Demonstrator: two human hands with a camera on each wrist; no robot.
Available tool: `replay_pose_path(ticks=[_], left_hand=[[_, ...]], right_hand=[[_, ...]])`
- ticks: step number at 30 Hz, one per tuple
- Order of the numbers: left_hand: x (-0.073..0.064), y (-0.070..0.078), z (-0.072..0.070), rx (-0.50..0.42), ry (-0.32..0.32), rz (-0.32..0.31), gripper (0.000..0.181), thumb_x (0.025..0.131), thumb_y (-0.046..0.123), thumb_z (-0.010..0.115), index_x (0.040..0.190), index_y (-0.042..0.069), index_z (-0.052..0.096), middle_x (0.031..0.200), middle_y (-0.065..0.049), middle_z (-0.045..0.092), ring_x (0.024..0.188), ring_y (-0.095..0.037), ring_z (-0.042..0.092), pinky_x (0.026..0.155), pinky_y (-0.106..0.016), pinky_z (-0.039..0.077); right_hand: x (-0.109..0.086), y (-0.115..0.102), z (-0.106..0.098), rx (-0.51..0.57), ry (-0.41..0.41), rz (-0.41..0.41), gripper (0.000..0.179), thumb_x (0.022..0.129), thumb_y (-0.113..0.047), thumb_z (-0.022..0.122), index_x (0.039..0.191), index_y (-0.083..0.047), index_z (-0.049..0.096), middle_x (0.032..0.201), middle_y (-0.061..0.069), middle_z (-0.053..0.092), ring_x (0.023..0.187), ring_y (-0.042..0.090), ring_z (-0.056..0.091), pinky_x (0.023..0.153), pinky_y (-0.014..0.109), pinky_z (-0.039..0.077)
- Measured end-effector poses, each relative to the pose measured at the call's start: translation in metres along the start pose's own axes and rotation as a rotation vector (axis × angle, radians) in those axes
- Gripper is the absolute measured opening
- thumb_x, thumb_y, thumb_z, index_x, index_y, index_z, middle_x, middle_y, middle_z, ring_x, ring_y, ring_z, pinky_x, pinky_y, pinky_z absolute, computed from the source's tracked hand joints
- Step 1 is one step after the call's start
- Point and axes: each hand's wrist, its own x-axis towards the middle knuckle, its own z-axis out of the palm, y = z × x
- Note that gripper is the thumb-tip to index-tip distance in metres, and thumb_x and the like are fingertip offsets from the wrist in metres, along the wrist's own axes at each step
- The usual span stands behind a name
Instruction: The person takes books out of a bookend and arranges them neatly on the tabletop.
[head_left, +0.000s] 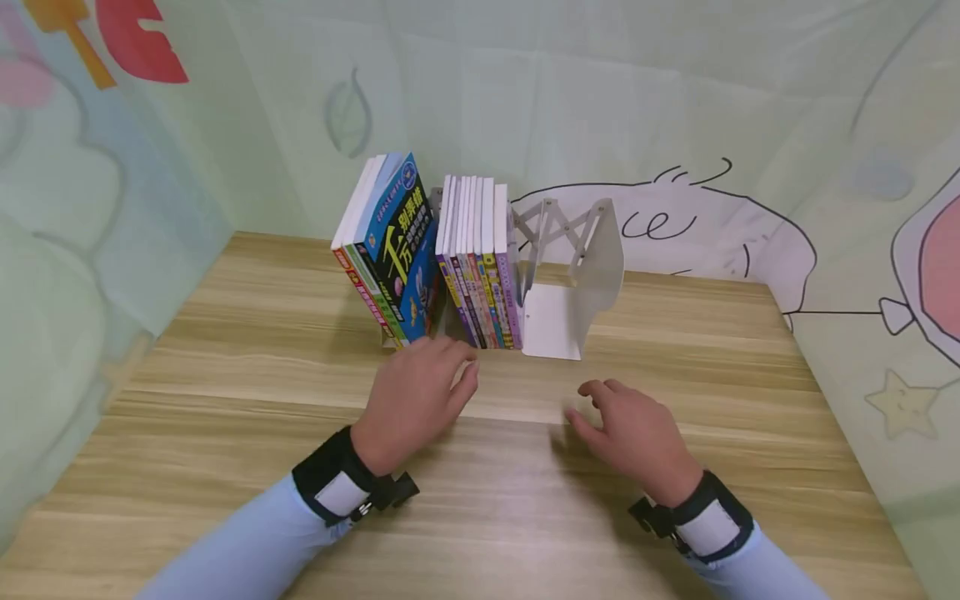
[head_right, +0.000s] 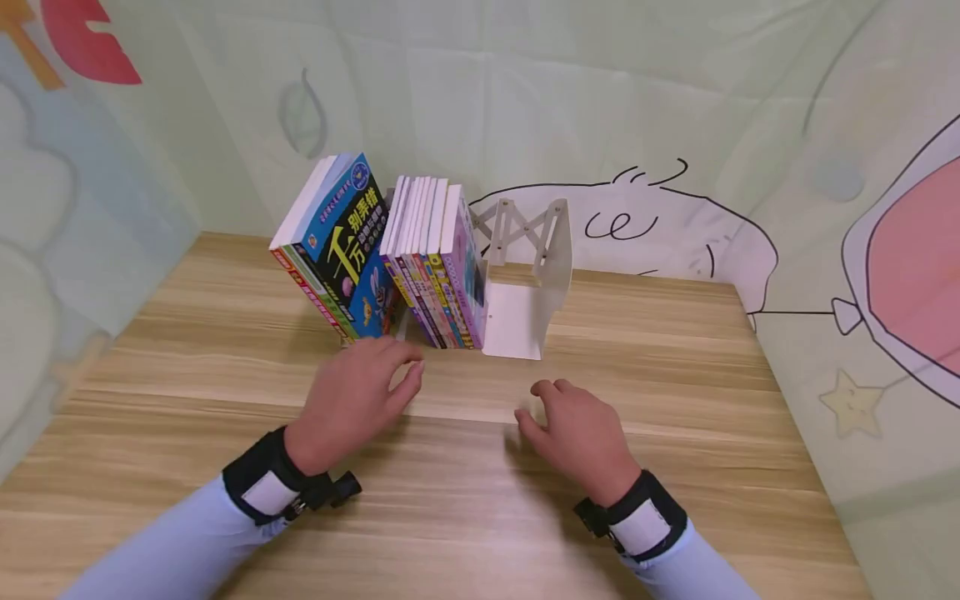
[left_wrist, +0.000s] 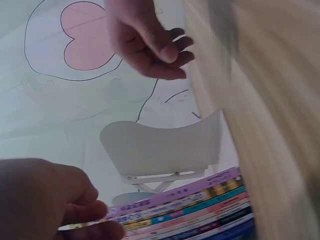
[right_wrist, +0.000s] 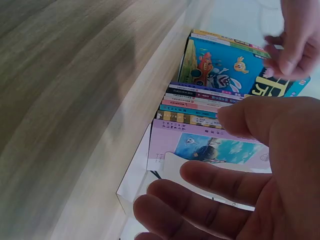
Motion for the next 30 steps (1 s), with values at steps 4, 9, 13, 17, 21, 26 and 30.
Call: replay_pose_path(ticks=[4, 9, 13, 17, 21, 26, 30], left_hand=[[0.018, 0.002, -0.008, 0.000, 0.108, 0.081, 0.026, 0.095, 0.024, 0.064, 0.114, 0.006, 0.071, 0.101, -0.007, 0.072, 0.082, -0.022, 0.063, 0.067, -0.033, 0.054], [0.044, 0.007, -0.018, 0.052, 0.226, 0.145, 0.042, 0.095, 0.026, 0.061, 0.129, 0.001, 0.062, 0.114, -0.016, 0.066, 0.093, -0.031, 0.059, 0.075, -0.040, 0.051], [0.063, 0.011, -0.023, 0.107, 0.247, 0.133, 0.050, 0.094, 0.030, 0.061, 0.134, 0.001, 0.059, 0.123, -0.019, 0.061, 0.109, -0.037, 0.055, 0.087, -0.046, 0.050], [0.080, 0.011, -0.022, 0.164, 0.180, 0.072, 0.061, 0.094, 0.037, 0.062, 0.142, 0.001, 0.050, 0.139, -0.024, 0.051, 0.133, -0.043, 0.043, 0.112, -0.053, 0.038], [0.094, 0.010, -0.020, 0.188, 0.070, -0.002, 0.069, 0.096, 0.043, 0.057, 0.149, 0.002, 0.042, 0.154, -0.025, 0.038, 0.147, -0.044, 0.026, 0.122, -0.055, 0.021], [0.109, 0.008, -0.014, 0.175, 0.001, -0.048, 0.072, 0.098, 0.048, 0.052, 0.153, 0.003, 0.038, 0.160, -0.021, 0.031, 0.151, -0.041, 0.019, 0.123, -0.058, 0.015], [0.118, 0.005, -0.007, 0.186, -0.013, -0.067, 0.072, 0.098, 0.049, 0.053, 0.153, 0.003, 0.038, 0.161, -0.020, 0.032, 0.151, -0.040, 0.020, 0.122, -0.058, 0.014]], right_hand=[[-0.001, 0.003, 0.001, 0.002, 0.002, -0.012, 0.041, 0.094, -0.043, 0.065, 0.115, -0.008, 0.069, 0.094, 0.007, 0.070, 0.075, 0.017, 0.066, 0.051, 0.028, 0.048], [-0.002, 0.005, 0.002, 0.004, 0.004, -0.019, 0.041, 0.093, -0.044, 0.065, 0.115, -0.009, 0.069, 0.098, 0.007, 0.070, 0.077, 0.016, 0.066, 0.053, 0.030, 0.050], [-0.003, 0.006, 0.002, 0.002, 0.022, -0.022, 0.040, 0.093, -0.043, 0.066, 0.114, -0.009, 0.070, 0.103, 0.008, 0.071, 0.078, 0.018, 0.066, 0.056, 0.032, 0.052], [-0.004, 0.006, 0.003, -0.005, 0.035, -0.034, 0.039, 0.092, -0.043, 0.066, 0.113, -0.010, 0.070, 0.105, 0.008, 0.071, 0.082, 0.021, 0.068, 0.058, 0.035, 0.054], [-0.004, 0.007, 0.003, -0.010, 0.034, -0.038, 0.039, 0.092, -0.043, 0.066, 0.113, -0.010, 0.070, 0.105, 0.008, 0.071, 0.084, 0.021, 0.069, 0.060, 0.036, 0.055], [-0.003, 0.008, 0.003, -0.009, 0.021, -0.021, 0.039, 0.093, -0.043, 0.066, 0.114, -0.009, 0.070, 0.105, 0.008, 0.071, 0.080, 0.019, 0.067, 0.057, 0.033, 0.053], [-0.003, 0.009, 0.004, -0.010, 0.013, -0.008, 0.040, 0.093, -0.043, 0.066, 0.114, -0.010, 0.070, 0.105, 0.007, 0.071, 0.079, 0.018, 0.066, 0.056, 0.032, 0.052]])
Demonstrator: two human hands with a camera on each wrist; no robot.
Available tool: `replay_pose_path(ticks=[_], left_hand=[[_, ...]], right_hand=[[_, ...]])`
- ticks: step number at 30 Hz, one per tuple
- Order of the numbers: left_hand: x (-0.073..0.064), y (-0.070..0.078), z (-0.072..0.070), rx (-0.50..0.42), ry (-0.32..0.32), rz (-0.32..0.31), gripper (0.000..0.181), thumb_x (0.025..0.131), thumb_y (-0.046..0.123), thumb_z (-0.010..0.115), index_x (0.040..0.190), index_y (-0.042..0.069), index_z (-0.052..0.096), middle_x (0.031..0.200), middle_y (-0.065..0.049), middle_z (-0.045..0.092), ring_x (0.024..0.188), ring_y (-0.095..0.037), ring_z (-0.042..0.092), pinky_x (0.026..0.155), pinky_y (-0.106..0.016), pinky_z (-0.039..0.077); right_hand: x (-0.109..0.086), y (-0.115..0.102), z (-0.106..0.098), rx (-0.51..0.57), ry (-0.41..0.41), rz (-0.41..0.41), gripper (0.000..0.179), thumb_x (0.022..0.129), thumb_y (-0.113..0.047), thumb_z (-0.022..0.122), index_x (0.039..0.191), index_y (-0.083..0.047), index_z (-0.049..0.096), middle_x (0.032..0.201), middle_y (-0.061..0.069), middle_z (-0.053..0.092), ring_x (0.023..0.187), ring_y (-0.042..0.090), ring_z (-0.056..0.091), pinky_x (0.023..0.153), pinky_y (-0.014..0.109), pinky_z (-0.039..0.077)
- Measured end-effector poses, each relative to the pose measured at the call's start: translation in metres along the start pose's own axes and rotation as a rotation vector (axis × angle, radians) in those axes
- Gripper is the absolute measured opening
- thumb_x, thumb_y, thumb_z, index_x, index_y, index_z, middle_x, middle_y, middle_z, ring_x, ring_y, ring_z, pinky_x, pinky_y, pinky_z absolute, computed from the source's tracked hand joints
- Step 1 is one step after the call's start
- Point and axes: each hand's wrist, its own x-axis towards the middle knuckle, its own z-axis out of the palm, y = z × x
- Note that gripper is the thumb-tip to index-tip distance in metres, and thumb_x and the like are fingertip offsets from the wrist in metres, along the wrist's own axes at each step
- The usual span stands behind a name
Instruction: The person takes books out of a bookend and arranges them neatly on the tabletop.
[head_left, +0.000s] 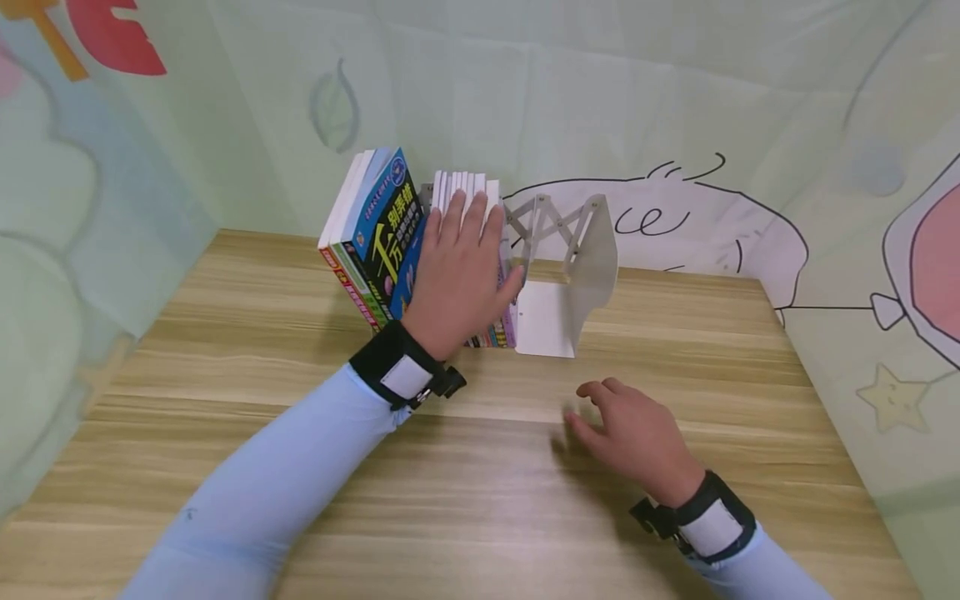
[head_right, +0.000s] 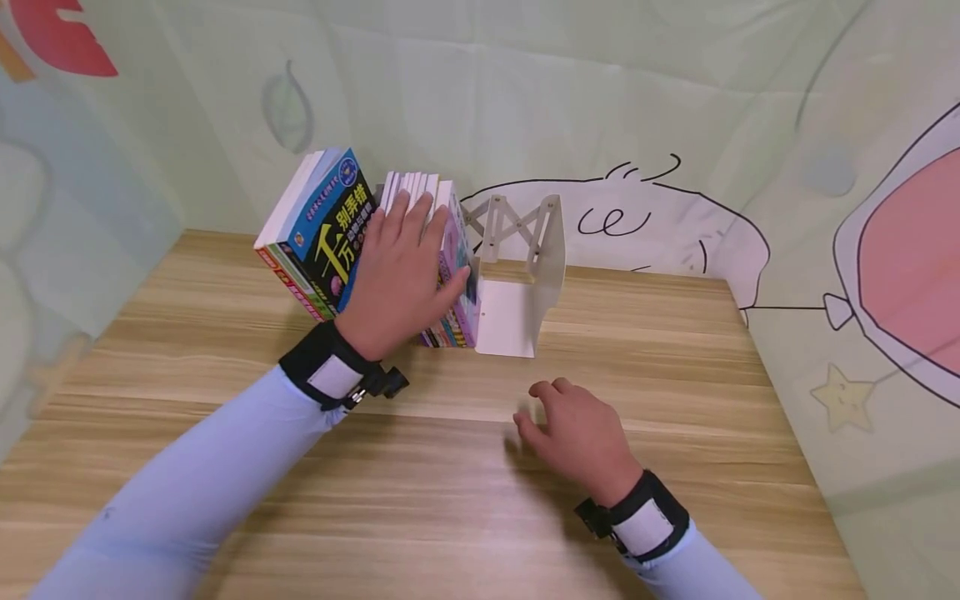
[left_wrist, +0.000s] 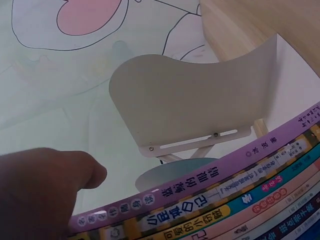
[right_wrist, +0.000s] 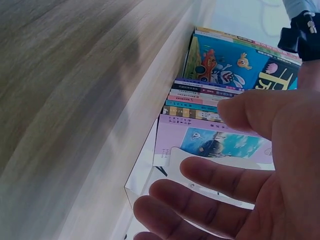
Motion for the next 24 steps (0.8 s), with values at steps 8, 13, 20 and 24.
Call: replay_pose_path(ticks=[8, 13, 20, 24], left_hand=[[0.004, -0.001, 0.007, 0.080, -0.001, 0.012, 0.064, 0.099, 0.039, 0.055, 0.151, 0.003, 0.042, 0.159, -0.018, 0.037, 0.151, -0.038, 0.023, 0.122, -0.059, 0.016], [0.000, 0.000, 0.007, 0.092, 0.010, 0.032, 0.063, 0.099, 0.035, 0.055, 0.151, 0.002, 0.041, 0.158, -0.016, 0.039, 0.151, -0.036, 0.024, 0.123, -0.057, 0.016], [-0.015, 0.008, 0.007, 0.150, 0.026, 0.110, 0.062, 0.101, 0.034, 0.052, 0.151, -0.001, 0.040, 0.158, -0.016, 0.039, 0.152, -0.031, 0.026, 0.124, -0.049, 0.019], [-0.025, 0.011, 0.008, 0.142, 0.083, 0.176, 0.065, 0.099, 0.033, 0.056, 0.150, -0.004, 0.041, 0.155, -0.018, 0.042, 0.149, -0.033, 0.032, 0.124, -0.044, 0.023]], right_hand=[[-0.001, 0.002, 0.000, 0.008, -0.003, 0.000, 0.040, 0.093, -0.043, 0.065, 0.114, -0.010, 0.070, 0.101, 0.007, 0.070, 0.077, 0.016, 0.065, 0.057, 0.033, 0.052], [-0.001, 0.003, -0.001, 0.008, -0.014, 0.009, 0.040, 0.094, -0.043, 0.065, 0.115, -0.009, 0.070, 0.101, 0.007, 0.070, 0.073, 0.014, 0.063, 0.056, 0.031, 0.051], [-0.001, 0.001, -0.001, 0.010, -0.029, 0.017, 0.040, 0.094, -0.043, 0.064, 0.115, -0.009, 0.070, 0.101, 0.008, 0.071, 0.071, 0.013, 0.061, 0.056, 0.030, 0.051], [-0.002, 0.002, -0.001, 0.013, -0.027, 0.015, 0.040, 0.094, -0.042, 0.065, 0.115, -0.009, 0.070, 0.100, 0.008, 0.070, 0.067, 0.011, 0.057, 0.054, 0.029, 0.049]])
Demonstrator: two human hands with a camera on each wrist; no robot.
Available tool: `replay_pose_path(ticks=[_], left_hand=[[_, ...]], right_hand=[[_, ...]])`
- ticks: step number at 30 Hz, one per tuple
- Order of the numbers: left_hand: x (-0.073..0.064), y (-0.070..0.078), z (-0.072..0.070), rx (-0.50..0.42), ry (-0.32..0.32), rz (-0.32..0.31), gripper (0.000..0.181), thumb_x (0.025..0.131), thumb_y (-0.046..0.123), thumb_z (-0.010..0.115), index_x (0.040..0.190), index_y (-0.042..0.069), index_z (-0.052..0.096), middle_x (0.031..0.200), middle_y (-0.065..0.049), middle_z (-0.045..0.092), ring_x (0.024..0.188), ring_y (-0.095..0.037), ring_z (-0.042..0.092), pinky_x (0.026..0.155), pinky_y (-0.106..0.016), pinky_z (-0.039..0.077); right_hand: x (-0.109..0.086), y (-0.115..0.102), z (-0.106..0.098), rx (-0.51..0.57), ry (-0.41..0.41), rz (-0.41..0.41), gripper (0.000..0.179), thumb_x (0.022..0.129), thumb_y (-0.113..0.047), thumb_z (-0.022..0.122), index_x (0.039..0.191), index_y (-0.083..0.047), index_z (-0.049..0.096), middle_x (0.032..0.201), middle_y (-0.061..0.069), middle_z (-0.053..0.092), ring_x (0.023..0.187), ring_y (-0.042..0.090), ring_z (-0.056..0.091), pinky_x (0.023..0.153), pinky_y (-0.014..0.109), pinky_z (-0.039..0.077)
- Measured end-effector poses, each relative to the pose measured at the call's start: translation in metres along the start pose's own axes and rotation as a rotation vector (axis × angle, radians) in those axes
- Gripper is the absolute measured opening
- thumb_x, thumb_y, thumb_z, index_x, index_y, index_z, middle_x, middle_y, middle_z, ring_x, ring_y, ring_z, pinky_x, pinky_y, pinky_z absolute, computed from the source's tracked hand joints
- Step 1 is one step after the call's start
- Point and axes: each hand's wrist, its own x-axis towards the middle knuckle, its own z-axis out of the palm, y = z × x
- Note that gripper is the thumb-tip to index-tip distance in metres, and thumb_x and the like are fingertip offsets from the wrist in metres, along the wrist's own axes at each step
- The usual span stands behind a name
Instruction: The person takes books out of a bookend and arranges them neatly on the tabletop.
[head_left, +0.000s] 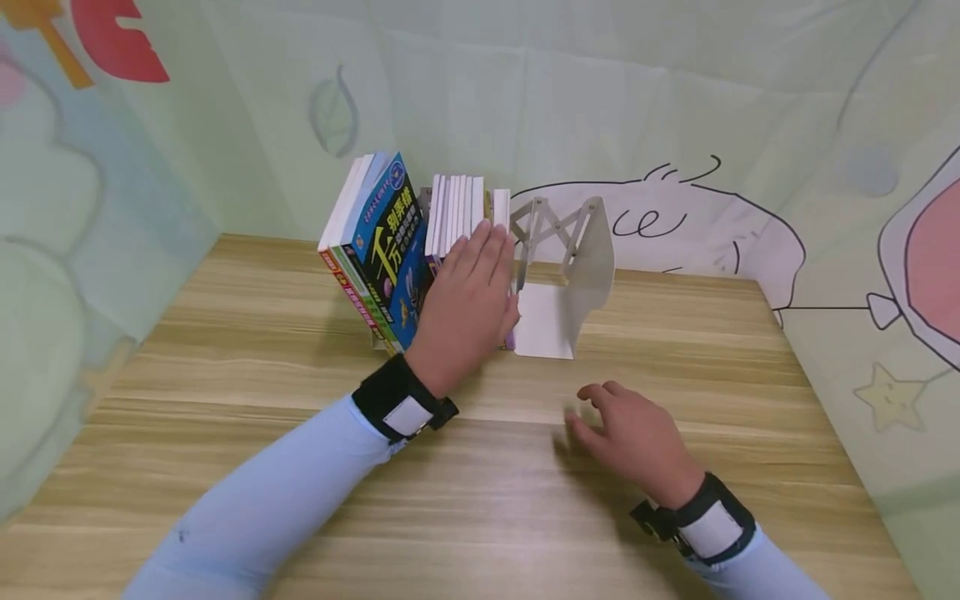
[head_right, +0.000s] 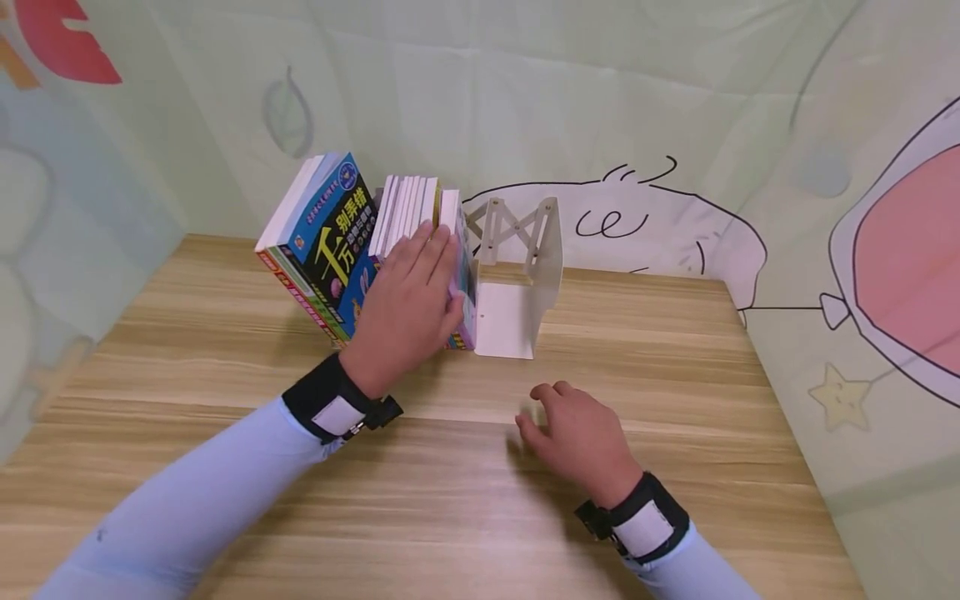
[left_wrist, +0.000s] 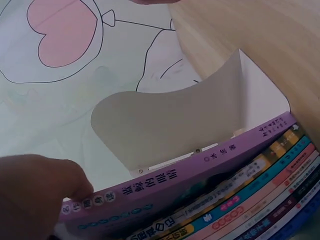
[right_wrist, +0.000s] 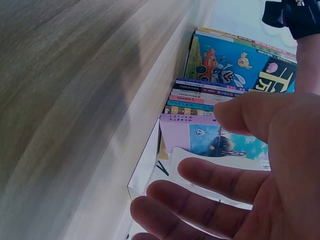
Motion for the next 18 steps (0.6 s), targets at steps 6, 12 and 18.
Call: replay_pose_path(ticks=[6, 12, 18], left_hand=[[-0.009, 0.002, 0.004, -0.090, 0.141, 0.045, 0.061, 0.094, 0.034, 0.062, 0.141, -0.004, 0.051, 0.144, -0.020, 0.053, 0.132, -0.033, 0.050, 0.114, -0.042, 0.040], [-0.016, 0.005, 0.007, -0.246, 0.225, 0.046, 0.044, 0.094, 0.034, 0.063, 0.120, -0.001, 0.058, 0.121, -0.018, 0.052, 0.104, -0.031, 0.053, 0.091, -0.039, 0.052], [-0.024, 0.009, 0.006, -0.471, 0.182, -0.064, 0.037, 0.093, 0.015, 0.063, 0.124, -0.002, 0.054, 0.110, -0.017, 0.041, 0.086, -0.023, 0.051, 0.065, -0.028, 0.056]], right_hand=[[0.000, 0.001, 0.002, -0.001, 0.012, -0.006, 0.038, 0.094, -0.041, 0.065, 0.114, -0.009, 0.070, 0.099, 0.007, 0.070, 0.068, 0.012, 0.058, 0.055, 0.031, 0.050], [0.000, 0.001, 0.004, 0.007, 0.002, 0.004, 0.032, 0.093, -0.036, 0.065, 0.109, -0.009, 0.071, 0.095, 0.006, 0.069, 0.068, 0.012, 0.057, 0.056, 0.031, 0.050], [0.000, 0.002, 0.005, 0.020, -0.011, 0.015, 0.031, 0.094, -0.035, 0.064, 0.109, -0.008, 0.070, 0.092, 0.006, 0.067, 0.064, 0.011, 0.052, 0.052, 0.027, 0.045]])
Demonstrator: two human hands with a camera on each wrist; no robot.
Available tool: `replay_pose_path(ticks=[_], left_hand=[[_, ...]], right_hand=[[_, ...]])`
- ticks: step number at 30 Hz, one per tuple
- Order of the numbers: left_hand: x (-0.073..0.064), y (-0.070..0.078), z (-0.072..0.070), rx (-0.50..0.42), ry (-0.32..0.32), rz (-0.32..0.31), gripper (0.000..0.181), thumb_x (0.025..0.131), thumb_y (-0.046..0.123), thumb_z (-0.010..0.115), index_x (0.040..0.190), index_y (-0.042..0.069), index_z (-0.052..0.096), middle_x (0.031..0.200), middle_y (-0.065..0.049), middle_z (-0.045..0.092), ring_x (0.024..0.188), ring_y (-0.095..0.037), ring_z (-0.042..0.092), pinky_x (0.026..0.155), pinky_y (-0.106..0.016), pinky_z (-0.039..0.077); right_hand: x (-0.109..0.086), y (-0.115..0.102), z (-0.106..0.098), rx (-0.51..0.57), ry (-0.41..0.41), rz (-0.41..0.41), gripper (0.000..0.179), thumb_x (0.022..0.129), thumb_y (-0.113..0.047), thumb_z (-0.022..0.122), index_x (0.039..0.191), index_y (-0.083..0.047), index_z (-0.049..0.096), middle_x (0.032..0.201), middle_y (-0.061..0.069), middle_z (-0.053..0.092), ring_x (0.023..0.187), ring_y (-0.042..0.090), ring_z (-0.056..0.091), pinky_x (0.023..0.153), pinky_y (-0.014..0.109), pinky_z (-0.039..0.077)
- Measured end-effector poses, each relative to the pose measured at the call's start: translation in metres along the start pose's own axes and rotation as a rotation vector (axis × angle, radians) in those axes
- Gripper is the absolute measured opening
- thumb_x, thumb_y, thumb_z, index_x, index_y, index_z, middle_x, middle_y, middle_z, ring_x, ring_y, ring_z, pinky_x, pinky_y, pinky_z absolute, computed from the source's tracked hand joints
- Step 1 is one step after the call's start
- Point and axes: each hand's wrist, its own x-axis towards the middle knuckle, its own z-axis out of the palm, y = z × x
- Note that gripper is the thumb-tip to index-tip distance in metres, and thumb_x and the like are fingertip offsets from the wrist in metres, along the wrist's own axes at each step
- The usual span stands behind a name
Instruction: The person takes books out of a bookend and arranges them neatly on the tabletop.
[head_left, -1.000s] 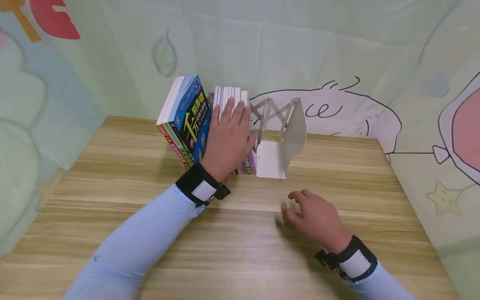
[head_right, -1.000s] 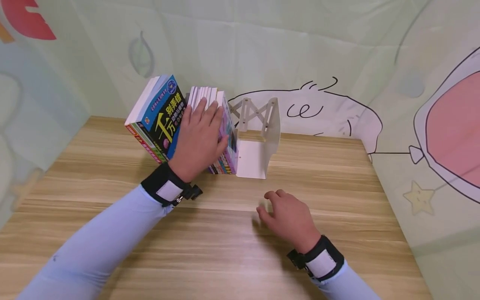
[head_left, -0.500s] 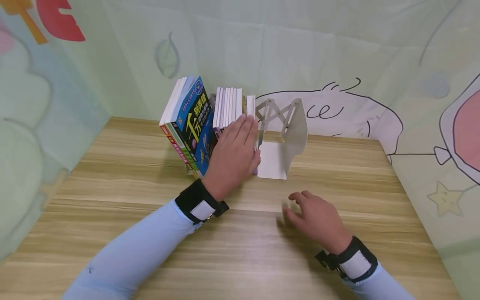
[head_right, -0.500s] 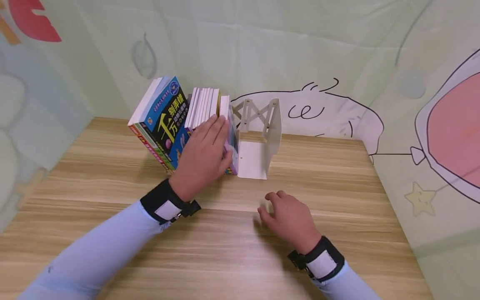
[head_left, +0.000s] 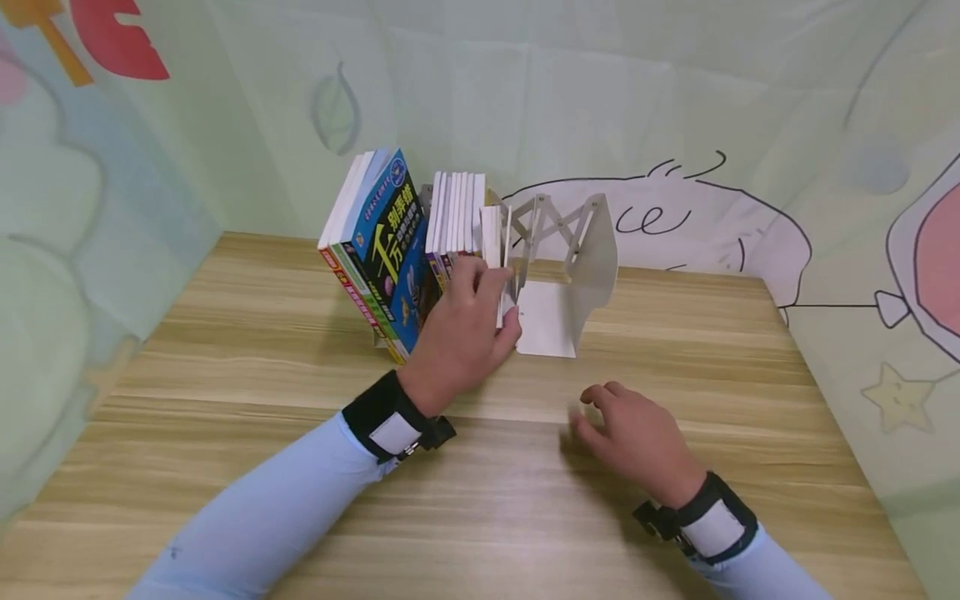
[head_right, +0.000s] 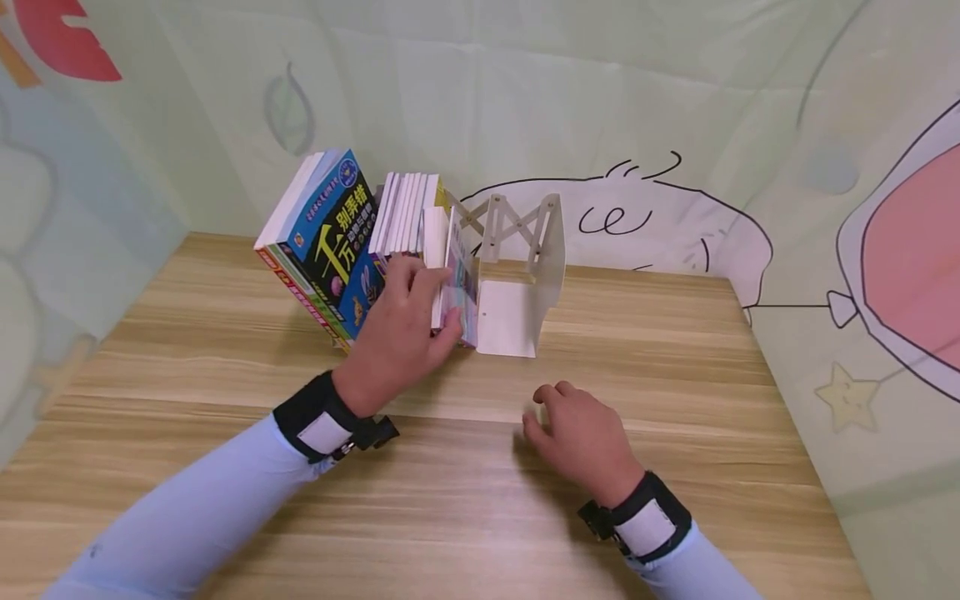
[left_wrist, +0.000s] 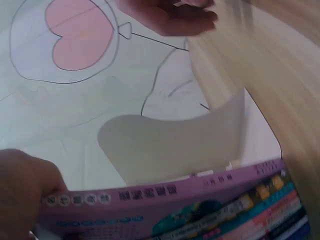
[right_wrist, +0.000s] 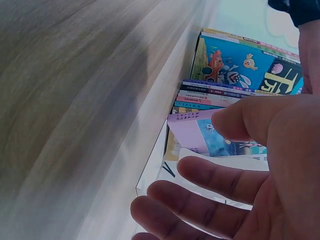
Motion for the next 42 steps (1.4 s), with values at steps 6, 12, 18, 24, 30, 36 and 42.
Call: replay_pose_path(ticks=[6, 12, 18, 24, 30, 36, 42], left_hand=[[-0.006, 0.004, -0.001, -0.078, -0.046, -0.077, 0.052, 0.091, 0.009, 0.060, 0.140, 0.004, 0.043, 0.113, -0.019, 0.041, 0.075, -0.021, 0.054, 0.056, -0.026, 0.053], [-0.009, 0.006, -0.003, 0.077, -0.143, -0.047, 0.045, 0.096, 0.019, 0.055, 0.139, 0.009, 0.051, 0.113, -0.022, 0.054, 0.064, -0.019, 0.059, 0.049, -0.028, 0.054], [-0.015, 0.006, -0.007, 0.093, -0.168, -0.012, 0.048, 0.097, 0.012, 0.058, 0.143, 0.004, 0.044, 0.116, -0.023, 0.054, 0.057, -0.016, 0.059, 0.043, -0.024, 0.050], [-0.018, 0.003, -0.012, 0.011, -0.170, -0.039, 0.048, 0.098, 0.007, 0.052, 0.145, 0.006, 0.043, 0.114, -0.019, 0.057, 0.059, -0.015, 0.055, 0.042, -0.022, 0.045], [-0.022, 0.002, -0.035, -0.073, -0.099, -0.057, 0.042, 0.092, 0.005, 0.055, 0.133, 0.010, 0.058, 0.105, -0.014, 0.065, 0.068, -0.018, 0.057, 0.043, -0.023, 0.041], [-0.026, 0.005, -0.057, -0.132, -0.015, 0.035, 0.029, 0.091, 0.005, 0.060, 0.118, 0.008, 0.068, 0.101, -0.010, 0.072, 0.069, -0.013, 0.055, 0.041, -0.022, 0.034], [-0.031, 0.005, -0.065, -0.330, -0.106, 0.026, 0.022, 0.088, 0.006, 0.067, 0.109, 0.010, 0.073, 0.097, -0.004, 0.075, 0.068, -0.008, 0.060, 0.049, -0.020, 0.046]], right_hand=[[0.001, 0.000, 0.001, 0.002, -0.016, 0.009, 0.028, 0.094, -0.033, 0.064, 0.107, -0.009, 0.070, 0.088, 0.004, 0.065, 0.062, 0.011, 0.049, 0.050, 0.027, 0.042], [0.000, 0.001, 0.002, -0.003, -0.007, 0.008, 0.028, 0.095, -0.032, 0.063, 0.107, -0.008, 0.071, 0.090, 0.005, 0.066, 0.064, 0.011, 0.051, 0.051, 0.028, 0.045], [-0.001, 0.002, 0.004, -0.005, 0.006, 0.010, 0.028, 0.095, -0.032, 0.062, 0.109, -0.009, 0.070, 0.093, 0.006, 0.067, 0.064, 0.011, 0.053, 0.052, 0.029, 0.046], [-0.001, 0.004, 0.006, -0.007, 0.011, 0.006, 0.029, 0.095, -0.032, 0.062, 0.110, -0.009, 0.071, 0.096, 0.006, 0.068, 0.067, 0.011, 0.056, 0.055, 0.031, 0.049], [0.003, 0.009, 0.007, 0.043, 0.025, -0.043, 0.027, 0.095, -0.030, 0.064, 0.109, -0.009, 0.070, 0.095, 0.005, 0.068, 0.072, 0.012, 0.059, 0.060, 0.032, 0.052], [0.005, 0.018, 0.004, 0.147, 0.008, -0.076, 0.031, 0.096, -0.028, 0.065, 0.120, -0.008, 0.066, 0.103, 0.005, 0.068, 0.092, 0.021, 0.066, 0.078, 0.040, 0.056], [0.005, 0.021, -0.004, 0.416, 0.067, -0.119, 0.071, 0.099, -0.029, 0.064, 0.155, -0.010, 0.025, 0.134, 0.016, 0.059, 0.120, 0.031, 0.059, 0.098, 0.050, 0.052]])
